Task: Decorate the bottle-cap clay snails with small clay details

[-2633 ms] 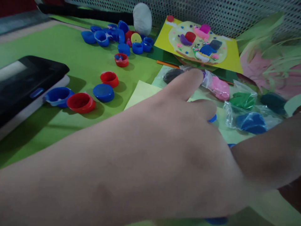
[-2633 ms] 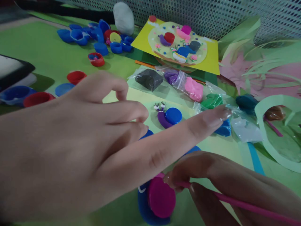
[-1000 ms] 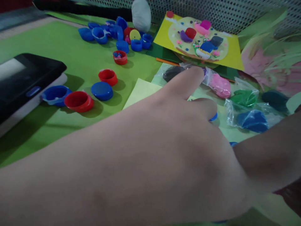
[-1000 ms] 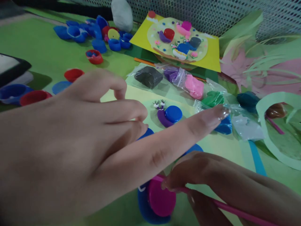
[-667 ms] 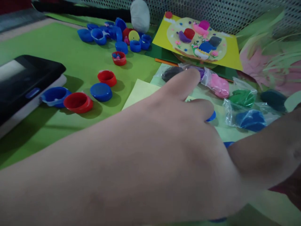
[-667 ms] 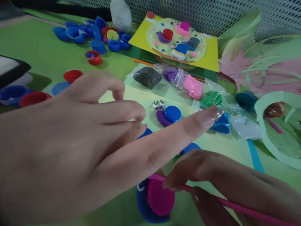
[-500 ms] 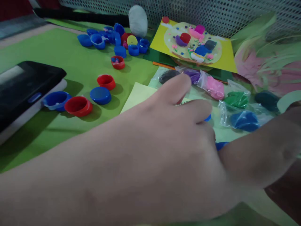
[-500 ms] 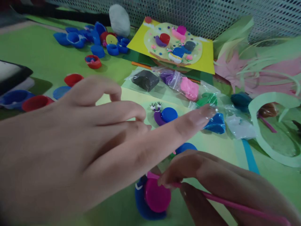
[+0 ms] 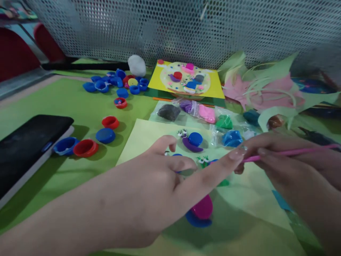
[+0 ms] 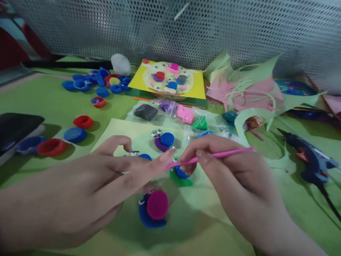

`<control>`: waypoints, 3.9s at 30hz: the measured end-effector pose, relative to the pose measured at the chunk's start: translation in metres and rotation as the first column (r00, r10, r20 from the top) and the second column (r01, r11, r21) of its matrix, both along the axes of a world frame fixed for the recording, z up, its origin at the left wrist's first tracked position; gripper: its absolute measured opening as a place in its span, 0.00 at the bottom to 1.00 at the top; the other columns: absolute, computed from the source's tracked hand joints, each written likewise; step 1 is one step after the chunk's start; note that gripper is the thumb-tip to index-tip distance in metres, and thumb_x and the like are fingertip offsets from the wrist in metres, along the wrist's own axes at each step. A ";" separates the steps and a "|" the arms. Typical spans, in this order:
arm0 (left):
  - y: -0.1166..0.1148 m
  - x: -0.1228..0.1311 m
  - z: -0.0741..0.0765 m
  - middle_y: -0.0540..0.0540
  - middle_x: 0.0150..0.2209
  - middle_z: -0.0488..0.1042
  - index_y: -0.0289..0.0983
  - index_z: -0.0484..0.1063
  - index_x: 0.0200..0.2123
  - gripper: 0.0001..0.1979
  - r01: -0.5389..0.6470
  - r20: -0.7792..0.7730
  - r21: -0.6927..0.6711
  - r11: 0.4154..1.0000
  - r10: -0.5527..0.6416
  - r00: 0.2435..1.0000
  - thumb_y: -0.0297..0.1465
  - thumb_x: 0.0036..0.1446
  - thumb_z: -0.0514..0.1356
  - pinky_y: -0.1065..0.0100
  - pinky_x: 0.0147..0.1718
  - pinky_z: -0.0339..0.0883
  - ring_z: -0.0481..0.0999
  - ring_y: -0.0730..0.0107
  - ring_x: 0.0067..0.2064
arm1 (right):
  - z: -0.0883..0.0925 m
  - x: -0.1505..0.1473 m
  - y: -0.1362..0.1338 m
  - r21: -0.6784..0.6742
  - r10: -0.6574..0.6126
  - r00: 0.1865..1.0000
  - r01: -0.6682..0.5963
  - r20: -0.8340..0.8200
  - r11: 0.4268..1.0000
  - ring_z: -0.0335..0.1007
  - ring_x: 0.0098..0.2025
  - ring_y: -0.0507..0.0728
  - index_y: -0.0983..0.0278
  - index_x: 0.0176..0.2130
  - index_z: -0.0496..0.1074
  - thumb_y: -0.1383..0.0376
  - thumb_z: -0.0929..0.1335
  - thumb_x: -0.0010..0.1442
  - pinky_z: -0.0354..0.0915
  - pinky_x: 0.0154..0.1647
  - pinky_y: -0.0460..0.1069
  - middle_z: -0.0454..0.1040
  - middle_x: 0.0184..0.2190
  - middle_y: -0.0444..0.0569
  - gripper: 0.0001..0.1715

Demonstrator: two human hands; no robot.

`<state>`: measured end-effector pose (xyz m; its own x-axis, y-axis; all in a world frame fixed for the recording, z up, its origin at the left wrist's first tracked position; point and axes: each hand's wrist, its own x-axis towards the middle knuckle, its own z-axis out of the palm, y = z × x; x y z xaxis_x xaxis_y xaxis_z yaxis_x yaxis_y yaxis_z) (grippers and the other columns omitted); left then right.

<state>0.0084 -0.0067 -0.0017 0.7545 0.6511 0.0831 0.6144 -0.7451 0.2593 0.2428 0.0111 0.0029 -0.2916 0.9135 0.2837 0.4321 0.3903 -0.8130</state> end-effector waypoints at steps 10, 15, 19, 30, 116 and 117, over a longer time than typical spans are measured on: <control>0.005 -0.002 0.001 0.48 0.40 0.79 0.42 0.20 0.66 0.44 0.020 -0.062 -0.038 0.999 -0.023 0.998 0.18 0.55 0.46 0.38 0.58 0.47 0.75 0.58 0.46 | -0.006 0.001 0.018 0.096 -0.120 0.988 0.129 -0.096 0.987 0.71 0.29 0.54 0.59 0.32 0.73 0.69 0.61 0.64 0.69 0.30 0.49 0.74 0.29 0.45 0.13; 0.009 -0.003 0.007 0.47 0.48 0.77 0.46 0.23 0.66 0.39 -0.044 -0.040 -0.024 0.999 0.043 0.998 0.23 0.61 0.46 0.43 0.57 0.48 0.73 0.59 0.51 | -0.005 0.012 0.028 0.295 -0.164 0.973 0.111 0.161 0.949 0.73 0.38 0.57 0.61 0.48 0.67 0.64 0.56 0.68 0.68 0.37 0.52 0.75 0.38 0.50 0.15; 0.018 -0.002 0.011 0.37 0.54 0.71 0.40 0.30 0.67 0.34 -0.226 -0.018 0.097 0.969 0.229 0.973 0.26 0.63 0.46 0.45 0.53 0.55 0.67 0.52 0.57 | -0.005 0.023 0.037 0.307 -0.157 0.924 0.045 0.349 0.951 0.74 0.41 0.59 0.62 0.46 0.68 0.67 0.57 0.68 0.69 0.41 0.54 0.76 0.37 0.51 0.14; 0.028 0.011 -0.024 0.43 0.44 0.77 0.37 0.53 0.62 0.26 -0.404 0.341 0.125 0.906 0.343 0.875 0.33 0.62 0.55 0.44 0.56 0.53 0.72 0.56 0.52 | -0.014 0.016 0.045 0.303 -0.136 0.703 -0.118 0.698 0.946 0.72 0.45 0.59 0.65 0.50 0.68 0.62 0.67 0.64 0.70 0.44 0.58 0.72 0.48 0.51 0.16; 0.005 0.009 0.008 0.51 0.31 0.73 0.41 0.66 0.31 0.03 -0.381 0.723 -0.176 0.908 0.382 0.576 0.28 0.52 0.56 0.49 0.56 0.58 0.75 0.64 0.42 | -0.010 -0.016 -0.002 0.720 -0.058 0.952 -0.188 0.302 0.668 0.76 0.44 0.59 0.58 0.33 0.59 0.70 0.63 0.63 0.73 0.42 0.54 0.80 0.41 0.51 0.08; 0.004 0.008 0.008 0.52 0.31 0.73 0.42 0.66 0.34 0.05 -0.384 0.719 -0.174 0.907 0.383 0.580 0.28 0.52 0.56 0.48 0.57 0.56 0.75 0.63 0.42 | -0.011 -0.016 -0.002 0.721 -0.059 0.951 -0.189 0.304 0.667 0.76 0.44 0.59 0.58 0.33 0.59 0.70 0.63 0.63 0.73 0.43 0.54 0.80 0.41 0.51 0.08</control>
